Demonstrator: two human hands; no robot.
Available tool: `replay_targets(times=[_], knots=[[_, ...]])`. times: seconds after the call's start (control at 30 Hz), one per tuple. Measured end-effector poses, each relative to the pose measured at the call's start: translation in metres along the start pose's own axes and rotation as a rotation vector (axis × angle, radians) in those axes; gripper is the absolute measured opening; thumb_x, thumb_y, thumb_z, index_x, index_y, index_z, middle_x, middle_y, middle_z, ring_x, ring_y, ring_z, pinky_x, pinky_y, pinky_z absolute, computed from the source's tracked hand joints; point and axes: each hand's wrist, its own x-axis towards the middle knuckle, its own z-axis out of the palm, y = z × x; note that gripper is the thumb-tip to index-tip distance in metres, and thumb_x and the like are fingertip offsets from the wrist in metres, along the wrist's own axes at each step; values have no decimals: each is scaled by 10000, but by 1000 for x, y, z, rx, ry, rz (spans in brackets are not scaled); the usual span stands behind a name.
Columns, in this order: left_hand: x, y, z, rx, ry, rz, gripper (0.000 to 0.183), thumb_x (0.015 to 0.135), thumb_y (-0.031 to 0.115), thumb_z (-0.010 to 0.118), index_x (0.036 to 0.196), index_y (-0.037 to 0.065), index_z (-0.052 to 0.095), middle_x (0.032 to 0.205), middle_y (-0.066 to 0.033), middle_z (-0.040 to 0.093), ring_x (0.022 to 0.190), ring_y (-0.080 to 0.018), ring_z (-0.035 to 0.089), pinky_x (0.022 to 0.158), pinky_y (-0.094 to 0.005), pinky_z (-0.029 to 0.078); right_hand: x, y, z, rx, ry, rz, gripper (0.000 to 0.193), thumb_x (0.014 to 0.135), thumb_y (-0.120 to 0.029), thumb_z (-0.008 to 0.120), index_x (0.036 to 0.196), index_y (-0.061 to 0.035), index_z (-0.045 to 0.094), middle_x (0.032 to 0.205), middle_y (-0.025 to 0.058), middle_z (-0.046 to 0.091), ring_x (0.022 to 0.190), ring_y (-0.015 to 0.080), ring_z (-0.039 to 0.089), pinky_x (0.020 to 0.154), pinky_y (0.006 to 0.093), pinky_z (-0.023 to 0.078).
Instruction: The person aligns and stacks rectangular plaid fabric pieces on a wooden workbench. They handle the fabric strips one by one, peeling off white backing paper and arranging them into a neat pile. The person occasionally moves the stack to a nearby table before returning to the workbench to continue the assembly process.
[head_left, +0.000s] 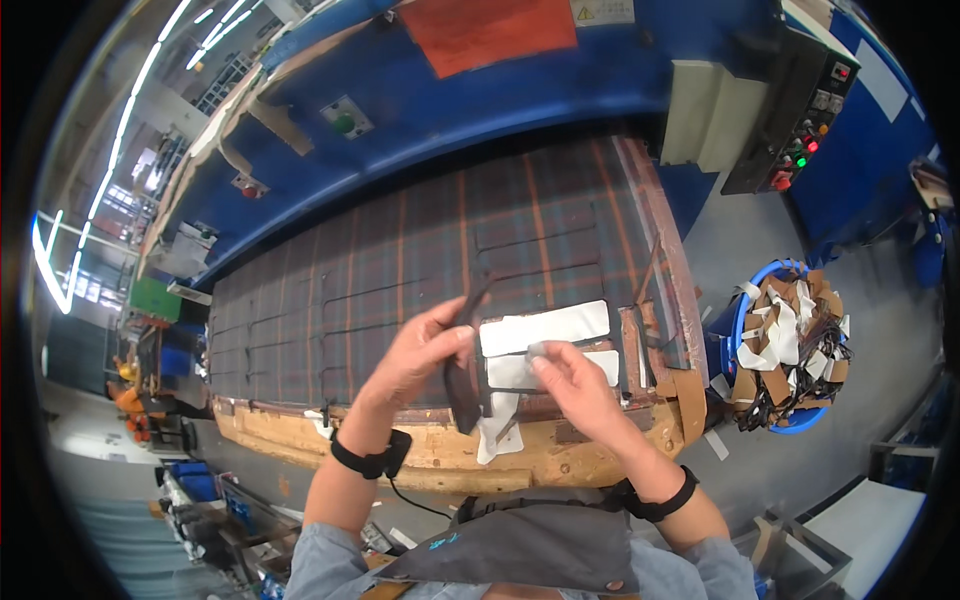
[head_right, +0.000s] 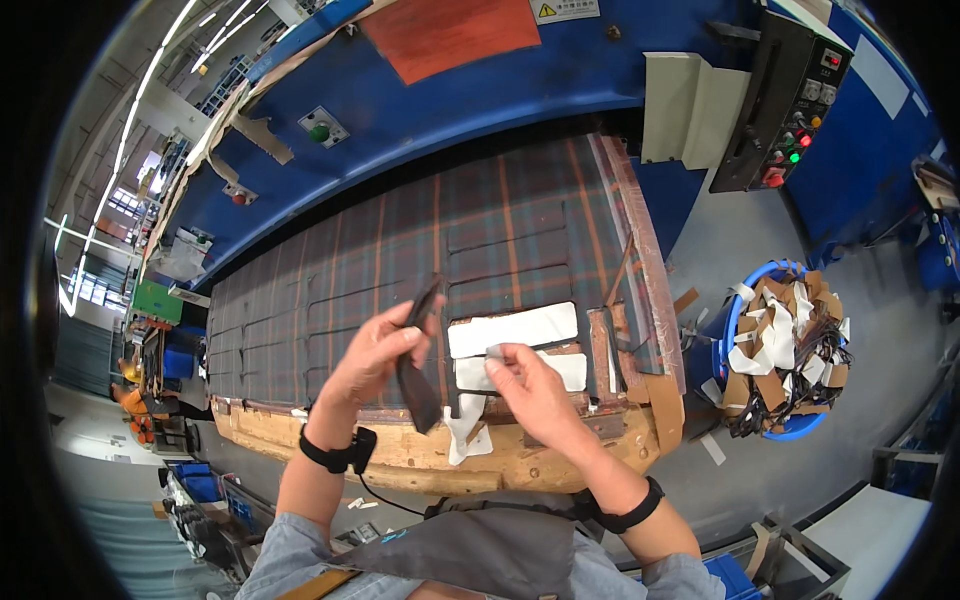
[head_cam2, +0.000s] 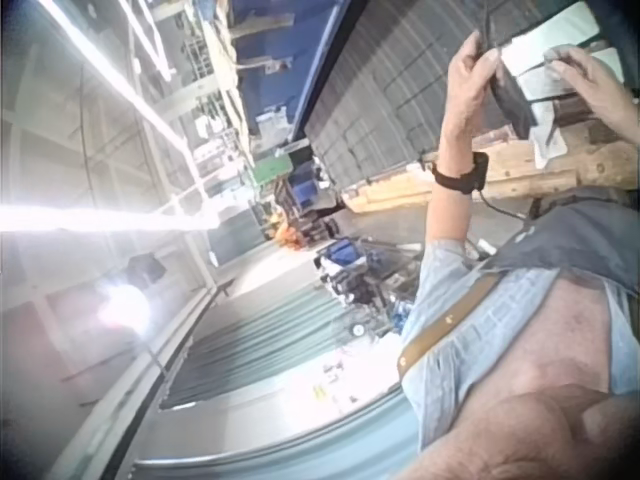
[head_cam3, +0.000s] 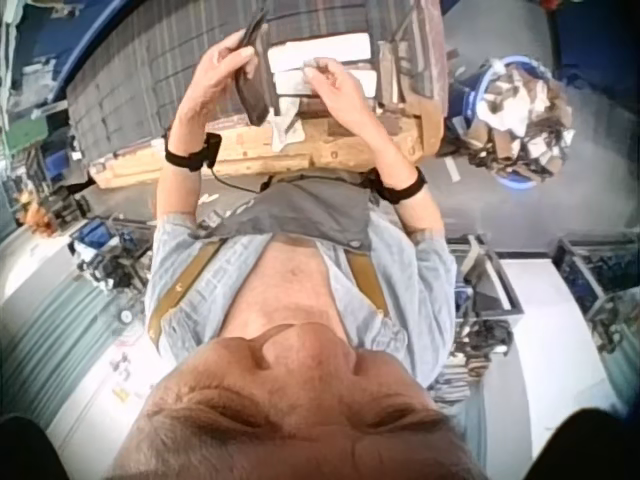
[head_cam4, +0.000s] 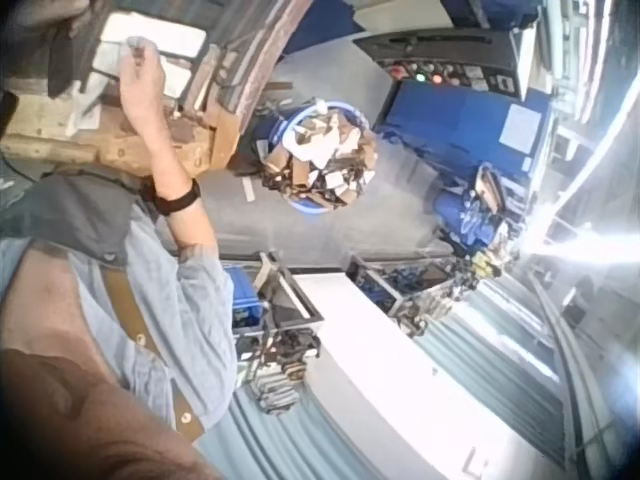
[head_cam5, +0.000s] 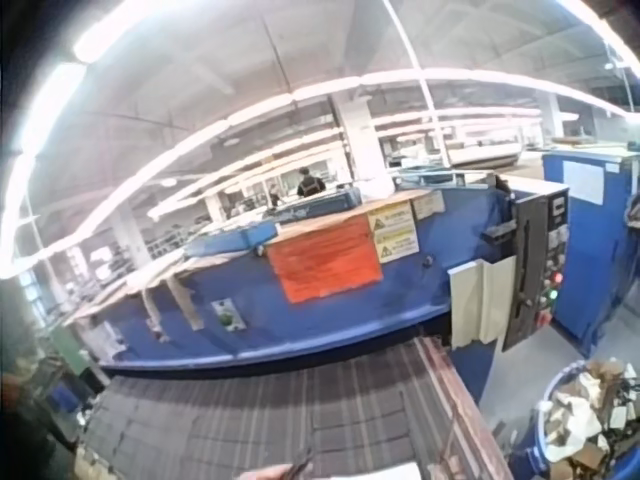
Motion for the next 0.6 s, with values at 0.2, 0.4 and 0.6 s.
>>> replay_targets(times=[0.2, 0.4, 0.6], knots=[[16, 22, -40, 585, 181, 243, 605, 851, 184, 698, 1348, -92, 491, 1022, -43, 514, 914, -114, 516, 805, -254, 436, 28, 7, -7, 208, 207, -48, 517, 1004, -269, 587, 1369, 77, 467, 1170, 139, 643, 985, 178, 661, 854, 282, 515], [54, -15, -16, 827, 19, 352, 651, 813, 272, 735, 1347, -35, 524, 1091, -156, 564, 1015, -278, 584, 889, -347, 473, 16, 7, -4, 171, 215, 98, 578, 1011, -254, 577, 1415, 116, 393, 1255, 151, 575, 1067, 201, 620, 934, 328, 518], [61, -17, -7, 809, -55, 296, 670, 814, 290, 737, 1368, -13, 511, 1101, -142, 550, 1041, -290, 571, 902, -369, 473, 14, 10, -3, 237, 225, 101, 652, 1010, -274, 590, 1441, 139, 328, 1323, 173, 523, 1082, 217, 617, 944, 323, 517]])
